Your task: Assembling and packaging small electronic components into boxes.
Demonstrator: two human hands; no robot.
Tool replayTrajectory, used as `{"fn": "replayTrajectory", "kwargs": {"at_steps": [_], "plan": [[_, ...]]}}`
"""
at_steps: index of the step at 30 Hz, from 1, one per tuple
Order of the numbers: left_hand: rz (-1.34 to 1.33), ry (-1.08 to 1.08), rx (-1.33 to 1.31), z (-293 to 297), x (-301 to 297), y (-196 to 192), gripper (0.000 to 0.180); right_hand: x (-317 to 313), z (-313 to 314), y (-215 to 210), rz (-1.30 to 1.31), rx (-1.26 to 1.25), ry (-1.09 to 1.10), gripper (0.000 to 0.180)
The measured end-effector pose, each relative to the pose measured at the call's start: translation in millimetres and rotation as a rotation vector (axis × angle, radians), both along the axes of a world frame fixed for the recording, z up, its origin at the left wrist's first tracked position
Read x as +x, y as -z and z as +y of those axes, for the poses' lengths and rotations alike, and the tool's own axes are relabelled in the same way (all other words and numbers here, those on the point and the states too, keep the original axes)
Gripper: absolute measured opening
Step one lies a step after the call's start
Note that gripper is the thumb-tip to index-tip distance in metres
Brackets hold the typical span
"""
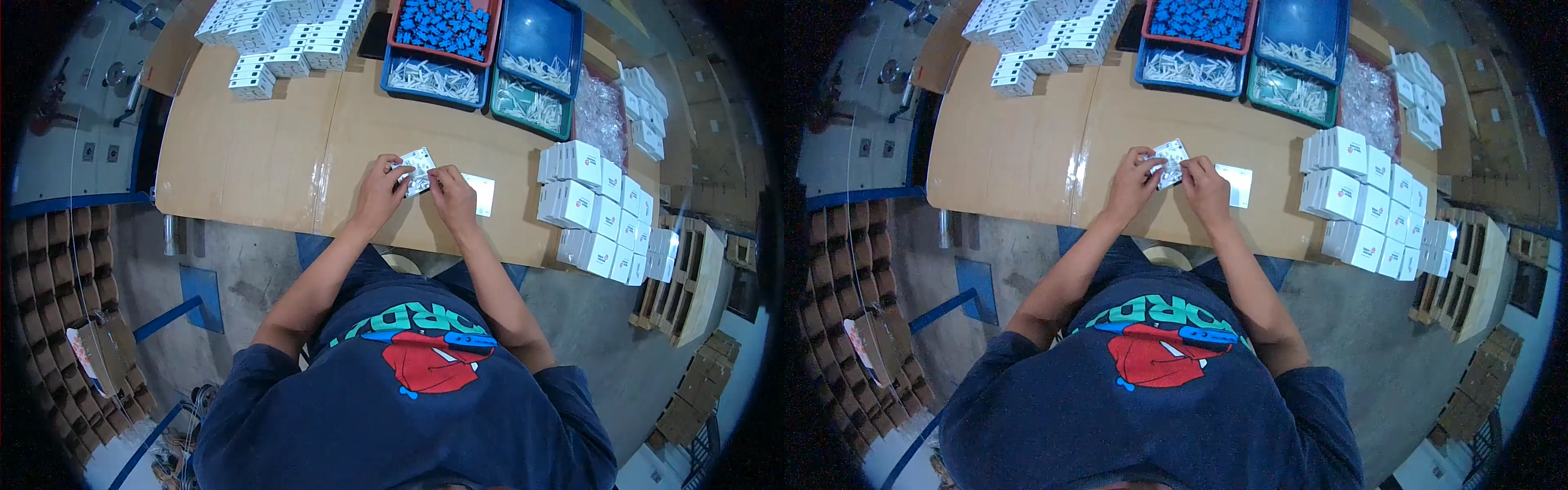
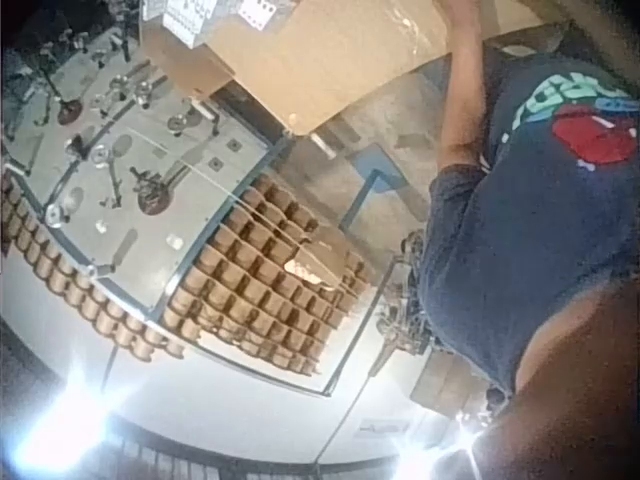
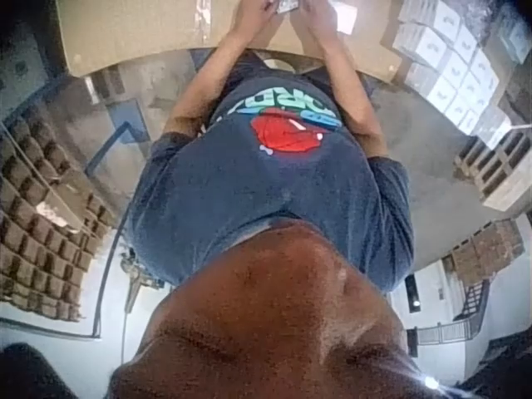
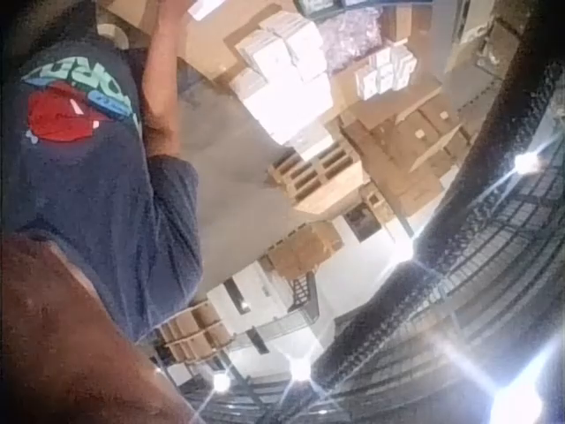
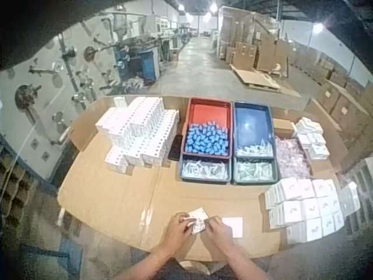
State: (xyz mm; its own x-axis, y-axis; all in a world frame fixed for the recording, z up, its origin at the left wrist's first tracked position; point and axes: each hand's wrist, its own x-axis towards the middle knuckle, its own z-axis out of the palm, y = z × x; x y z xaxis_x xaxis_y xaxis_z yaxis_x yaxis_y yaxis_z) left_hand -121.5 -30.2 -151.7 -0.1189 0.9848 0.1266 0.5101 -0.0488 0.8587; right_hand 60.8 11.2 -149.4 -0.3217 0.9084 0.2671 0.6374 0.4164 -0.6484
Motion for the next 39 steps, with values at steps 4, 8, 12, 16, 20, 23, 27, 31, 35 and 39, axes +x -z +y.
{"fn": "replayTrajectory", "kwargs": {"at_steps": [4,8,12,16,20,23,27,31,35,39], "plan": [[0.054,-0.024,0.011,2.0,3.9,-2.9,0.022,2.9,9.1,-7.7,0.019,-0.013,-0.047,0.01],[0.173,-0.02,0.067,1.4,6.0,1.9,0.022,7.5,16.1,-8.8,-0.009,-0.037,-0.097,0.013],[0.181,-0.061,0.104,-0.8,9.7,2.6,0.02,9.2,16.4,-5.3,-0.005,-0.033,-0.135,0.014],[0.163,-0.072,0.073,1.9,9.2,6.1,0.019,8.8,19.2,-7.9,0.011,-0.05,-0.144,0.014],[0.145,-0.111,0.04,6.9,11.9,2.0,0.018,11.2,28.0,-13.6,-0.129,-0.12,-0.195,0.011],[0.164,-0.138,0.026,9.0,13.9,1.1,0.018,10.9,35.0,-21.1,-0.232,-0.157,-0.24,0.011],[0.189,-0.157,-0.009,10.5,15.4,-1.6,0.018,9.7,37.8,-26.7,-0.291,-0.184,-0.275,0.013],[0.202,-0.153,0.017,10.9,19.2,1.6,0.02,9.7,36.5,-23.7,-0.303,-0.199,-0.278,0.012],[0.206,-0.131,0.072,7.1,14.7,2.9,0.022,-0.8,39.6,-28.3,-0.313,-0.297,-0.215,0.013],[0.144,-0.112,0.079,5.3,11.4,0.3,0.02,-6.6,42.2,-24.3,-0.362,-0.318,-0.126,0.014]]}}
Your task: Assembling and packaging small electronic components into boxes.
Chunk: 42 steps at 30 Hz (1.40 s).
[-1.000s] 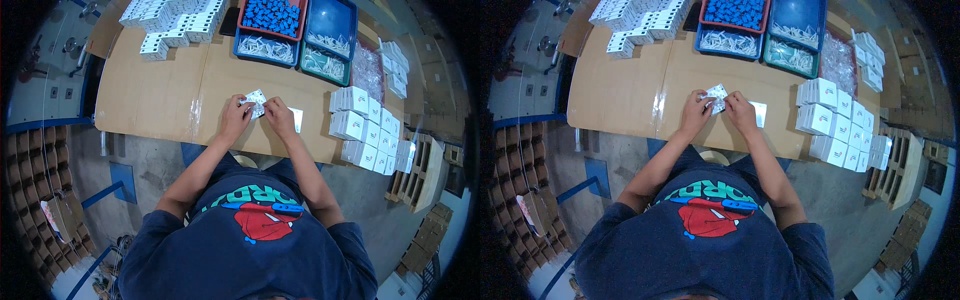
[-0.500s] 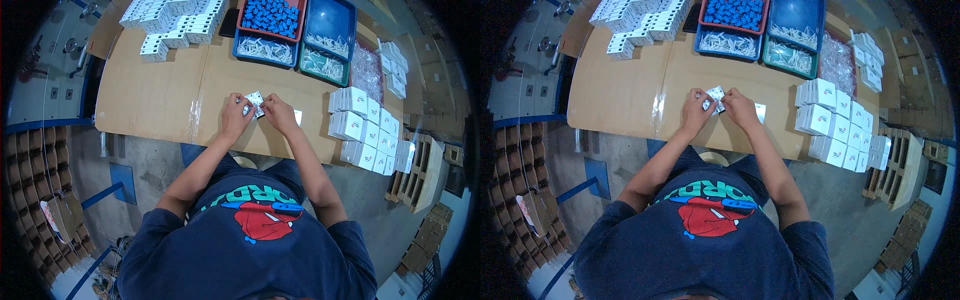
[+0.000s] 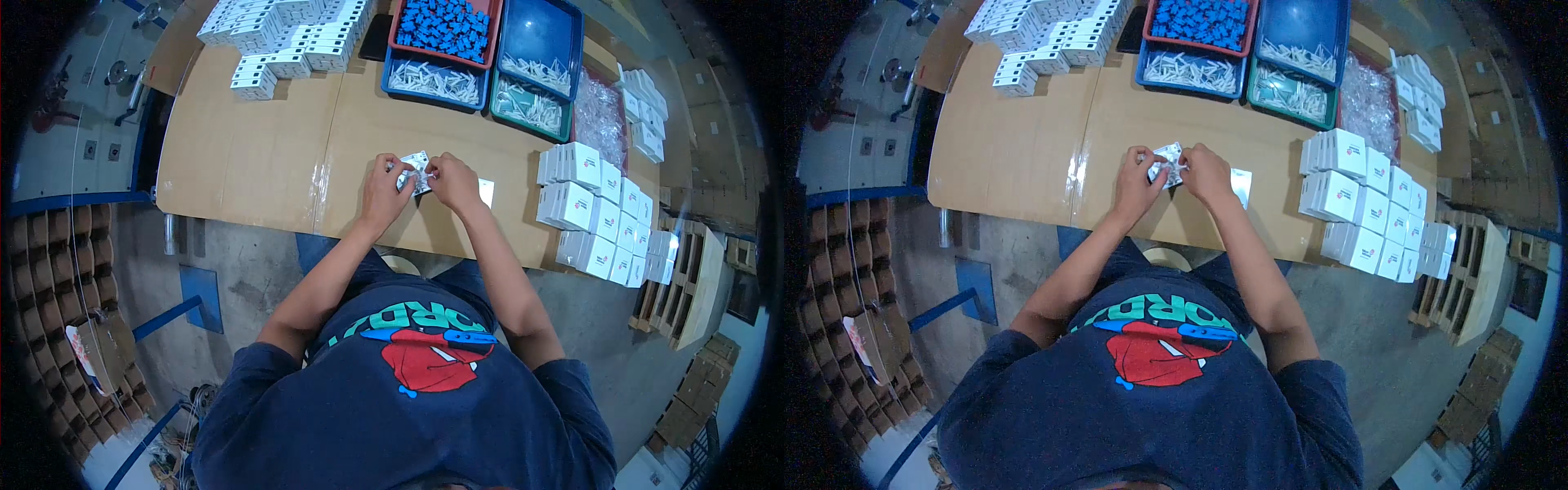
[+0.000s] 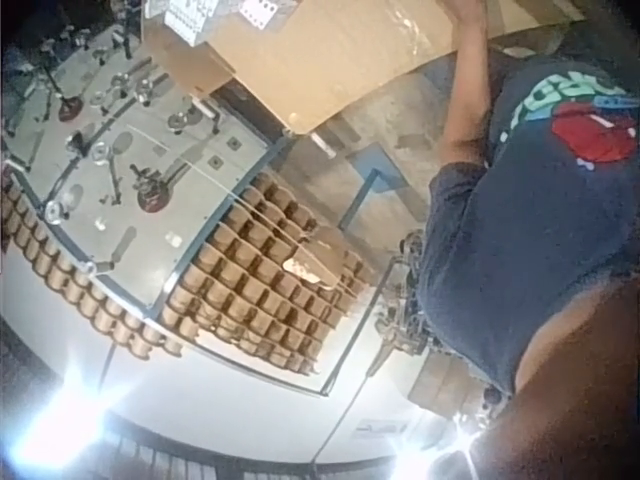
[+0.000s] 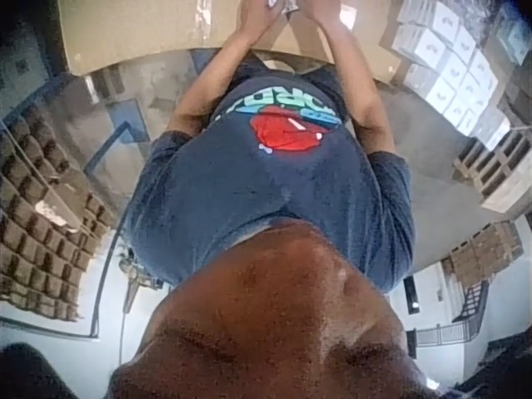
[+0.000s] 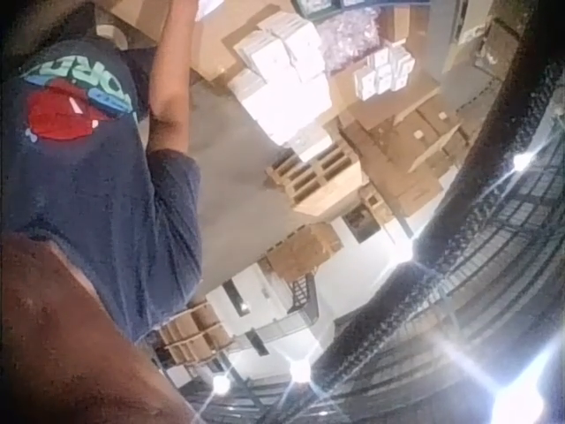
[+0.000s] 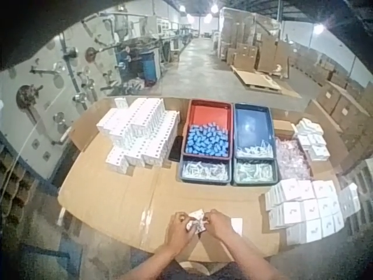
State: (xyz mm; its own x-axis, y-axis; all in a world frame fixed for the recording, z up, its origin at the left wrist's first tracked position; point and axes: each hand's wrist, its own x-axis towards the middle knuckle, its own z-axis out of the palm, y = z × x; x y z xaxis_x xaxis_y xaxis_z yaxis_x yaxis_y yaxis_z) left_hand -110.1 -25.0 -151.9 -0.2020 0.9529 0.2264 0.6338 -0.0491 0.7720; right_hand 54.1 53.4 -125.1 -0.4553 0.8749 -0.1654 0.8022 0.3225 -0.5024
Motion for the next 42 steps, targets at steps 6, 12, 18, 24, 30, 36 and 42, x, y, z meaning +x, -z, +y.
{"fn": "replayTrajectory", "kwargs": {"at_steps": [6,12,18,24,30,36,42], "plan": [[-0.032,0.059,-0.125,2.0,-6.9,-4.4,0.018,-0.4,-0.7,0.2,-0.001,0.018,0.007,0.015],[-0.147,0.042,-0.108,6.3,-11.5,-1.9,0.019,6.2,-3.1,-1.6,0.038,0.033,-0.131,0.013],[-0.19,0.016,-0.166,4.7,-10.2,2.2,0.019,-0.5,-9.4,-8.9,0.111,0.044,-0.063,0.019],[-0.135,0.085,-0.058,3.1,-14.4,8.7,0.022,-2.8,-17.3,1.0,0.189,0.08,-0.111,0.019],[-0.283,0.251,-0.084,3.5,-32.2,1.3,0.032,-2.5,-21.4,8.9,0.245,0.064,-0.084,0.016],[-0.271,0.19,-0.071,4.6,-33.1,12.0,0.032,-10.3,-21.6,0.8,0.219,0.013,-0.092,0.013],[-0.281,0.176,-0.118,5.1,-32.9,12.3,0.03,-13.5,-21.5,6.2,0.222,0.007,-0.084,0.01]]}}
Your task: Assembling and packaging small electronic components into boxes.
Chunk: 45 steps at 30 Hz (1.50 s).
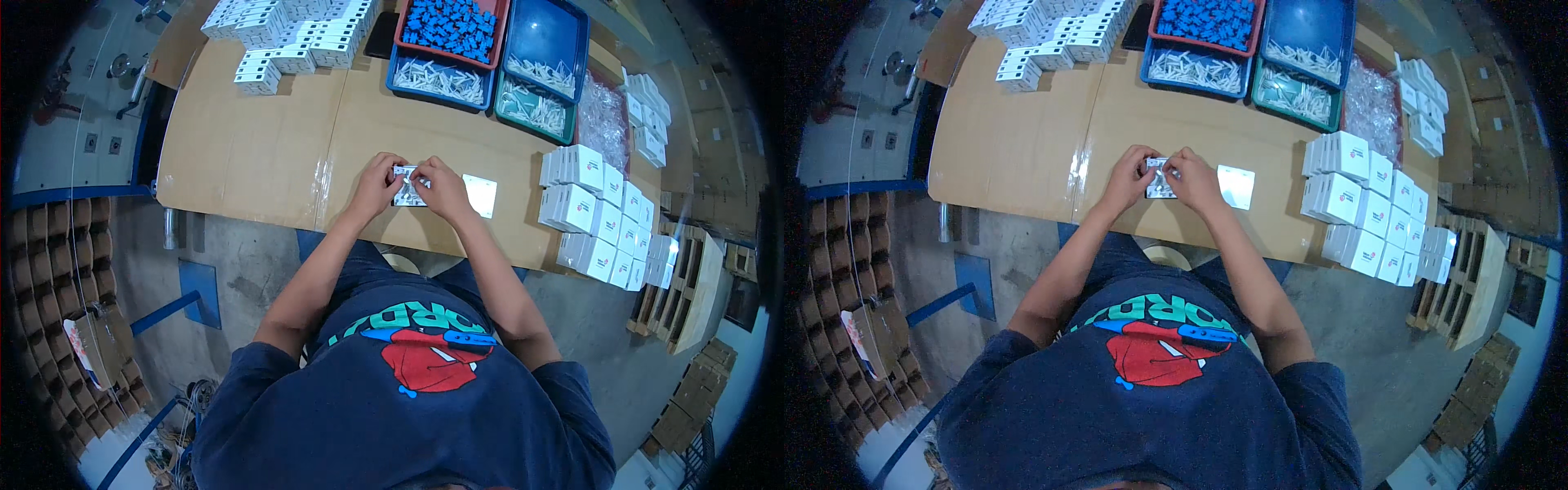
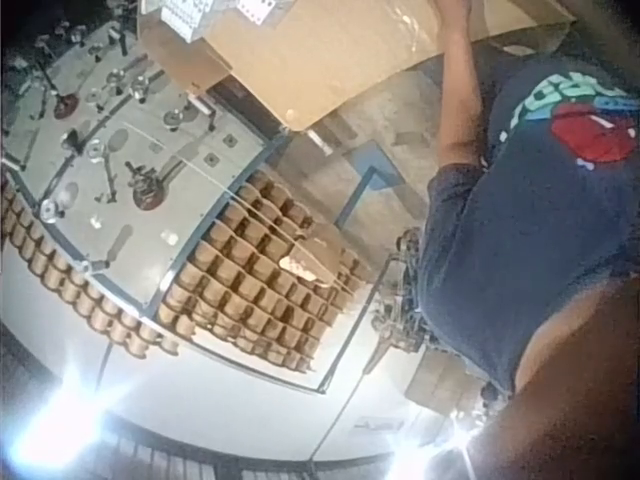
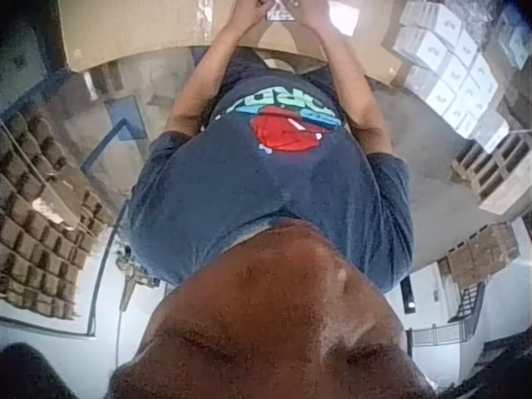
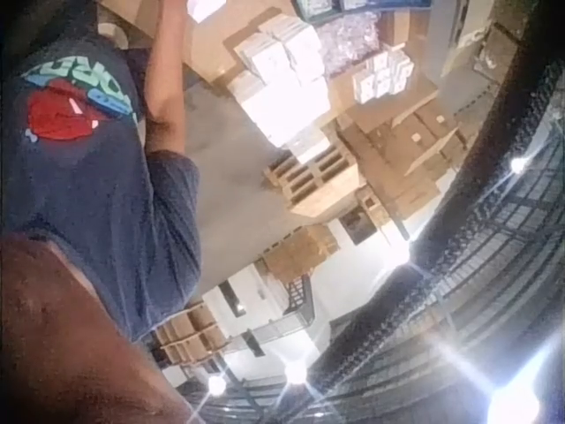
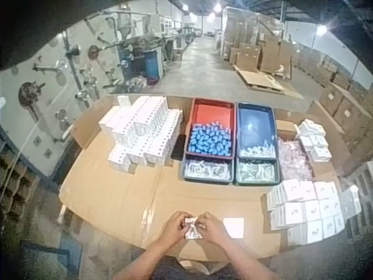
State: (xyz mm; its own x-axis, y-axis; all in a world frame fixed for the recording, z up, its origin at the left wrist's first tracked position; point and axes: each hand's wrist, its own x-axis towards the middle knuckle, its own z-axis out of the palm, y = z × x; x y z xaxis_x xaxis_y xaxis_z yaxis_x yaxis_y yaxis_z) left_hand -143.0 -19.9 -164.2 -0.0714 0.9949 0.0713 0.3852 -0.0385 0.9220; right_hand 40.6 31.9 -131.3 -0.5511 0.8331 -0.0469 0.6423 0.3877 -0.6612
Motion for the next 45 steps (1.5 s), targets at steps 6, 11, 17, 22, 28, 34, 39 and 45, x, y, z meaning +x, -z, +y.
{"fn": "replayTrajectory", "kwargs": {"at_steps": [6,11,17,22,28,34,39,45], "plan": [[0.02,0.003,0.072,-4.7,-0.6,-3.6,0.032,-1.0,-2.5,7.3,0.088,-0.084,0.084,0.01],[-0.027,-0.033,0.113,-18.0,1.1,-10.4,0.036,20.5,-6.6,16.5,0.324,-0.117,0.16,0.011],[0.255,-0.029,0.223,-32.4,4.3,-10.7,0.038,44.1,-22.2,0.2,0.258,-0.085,0.258,0.014],[0.43,0.028,0.256,-37.4,9.5,-18.9,0.035,39.9,-37.3,-3.9,0.219,-0.094,0.223,0.018],[0.483,0.11,0.268,-36.4,9.7,-19.4,0.031,34.7,-39.3,-2.3,0.083,0.023,0.219,0.022],[0.451,0.156,0.313,-36.2,9.3,-13.1,0.031,29.1,-37.6,-4.3,0.021,0.092,0.212,0.026],[0.42,0.167,0.307,-35.4,8.8,-13.4,0.026,26.2,-35.5,-0.7,-0.001,0.074,0.222,0.024],[0.449,0.171,0.369,-34.9,7.2,-11.0,0.027,22.1,-35.4,-0.5,-0.012,0.103,0.231,0.019]]}}
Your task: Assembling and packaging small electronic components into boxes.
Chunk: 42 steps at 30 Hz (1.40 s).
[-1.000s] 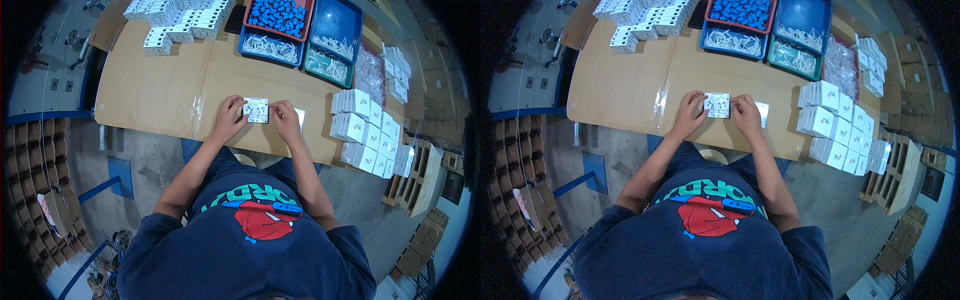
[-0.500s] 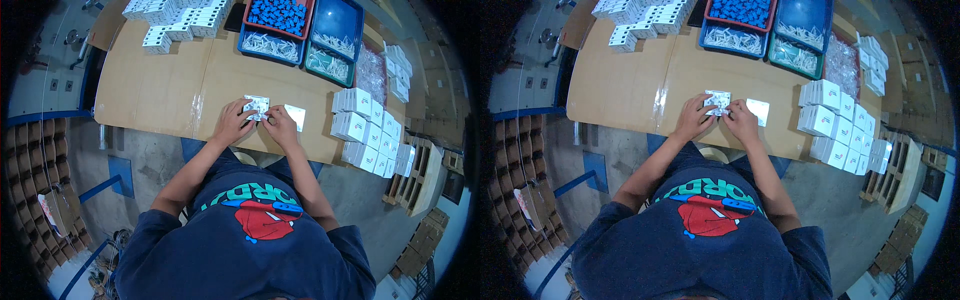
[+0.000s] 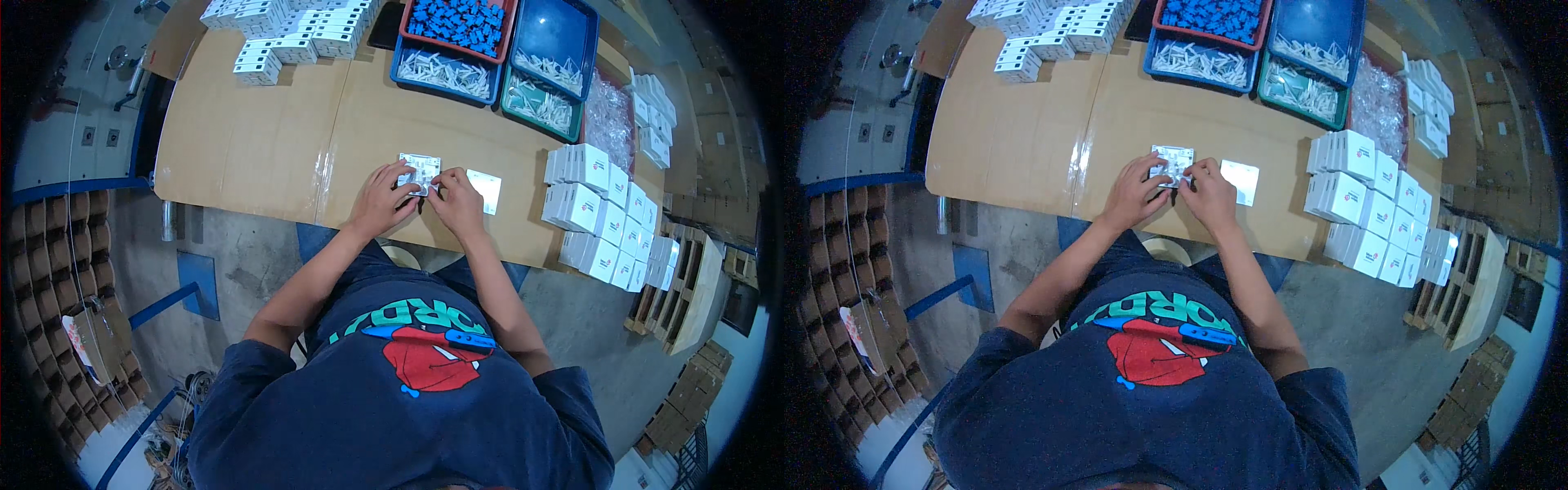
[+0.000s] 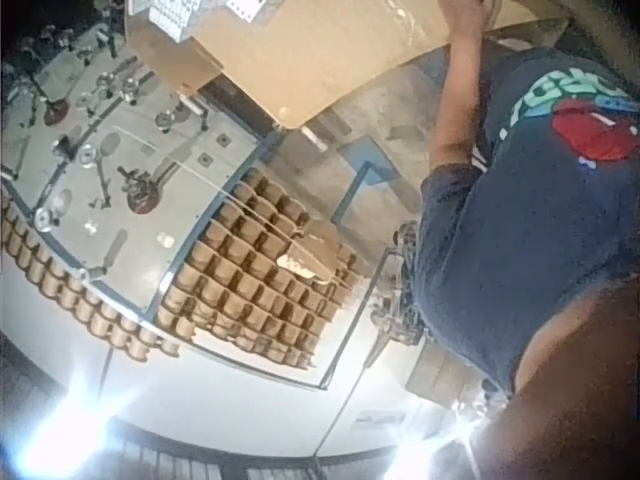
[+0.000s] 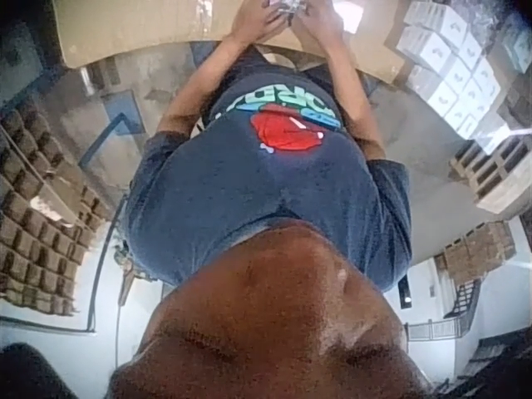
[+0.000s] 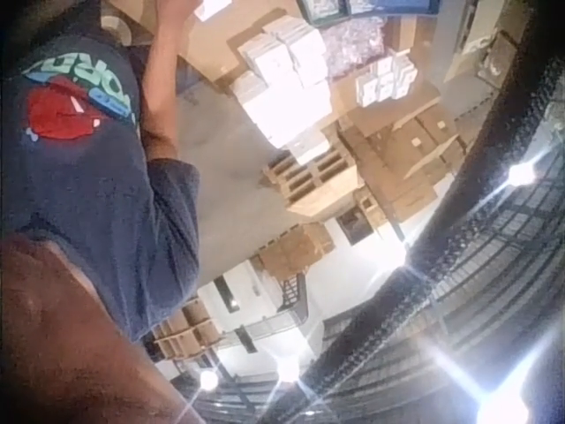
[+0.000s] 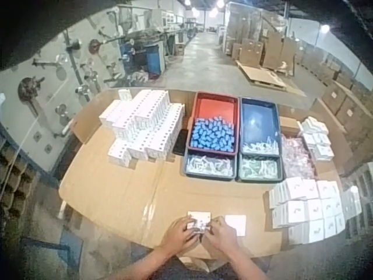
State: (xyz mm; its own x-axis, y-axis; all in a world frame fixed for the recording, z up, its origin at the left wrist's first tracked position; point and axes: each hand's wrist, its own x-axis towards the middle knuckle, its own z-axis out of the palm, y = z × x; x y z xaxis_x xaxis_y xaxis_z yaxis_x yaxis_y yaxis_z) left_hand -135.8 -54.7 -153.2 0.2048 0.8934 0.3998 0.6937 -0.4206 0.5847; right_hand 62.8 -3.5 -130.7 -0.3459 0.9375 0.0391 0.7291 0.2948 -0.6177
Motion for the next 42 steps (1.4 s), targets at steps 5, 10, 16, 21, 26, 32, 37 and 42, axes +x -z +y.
{"fn": "replayTrajectory", "kwargs": {"at_steps": [5,10,16,21,26,32,37,42], "plan": [[-0.015,-0.034,-0.008,0.7,3.2,2.9,0.032,0.6,1.1,1.8,0.062,-0.096,0.03,0.014],[0.019,-0.052,-0.014,-0.4,5.4,-1.5,0.035,-4.0,-1.5,5.0,0.041,-0.033,0.035,0.013],[0.012,-0.083,-0.029,-1.2,5.8,1.2,0.034,-4.8,-6.2,0.7,-0.023,-0.042,-0.037,0.016],[0.017,-0.091,-0.034,-0.3,7.4,-0.7,0.031,-2.7,-13.2,-3.7,-0.058,-0.034,-0.059,0.018],[0.012,-0.079,-0.049,-0.8,4.4,5.6,0.032,-0.8,-16.0,-5.4,-0.022,-0.053,-0.045,0.017],[-0.107,-0.128,-0.089,-1.7,2.9,11.1,0.049,-1.2,-7.3,-5.7,0.087,-0.053,0.062,0.017],[0.025,-0.283,-0.092,1.4,4.5,-2.2,0.086,-9.8,7.7,1.5,0.194,0.068,-0.045,0.02],[0.052,-0.25,-0.237,3.6,4.8,5.5,0.104,-21.0,16.9,4.9,0.138,0.091,-0.111,0.02]]}}
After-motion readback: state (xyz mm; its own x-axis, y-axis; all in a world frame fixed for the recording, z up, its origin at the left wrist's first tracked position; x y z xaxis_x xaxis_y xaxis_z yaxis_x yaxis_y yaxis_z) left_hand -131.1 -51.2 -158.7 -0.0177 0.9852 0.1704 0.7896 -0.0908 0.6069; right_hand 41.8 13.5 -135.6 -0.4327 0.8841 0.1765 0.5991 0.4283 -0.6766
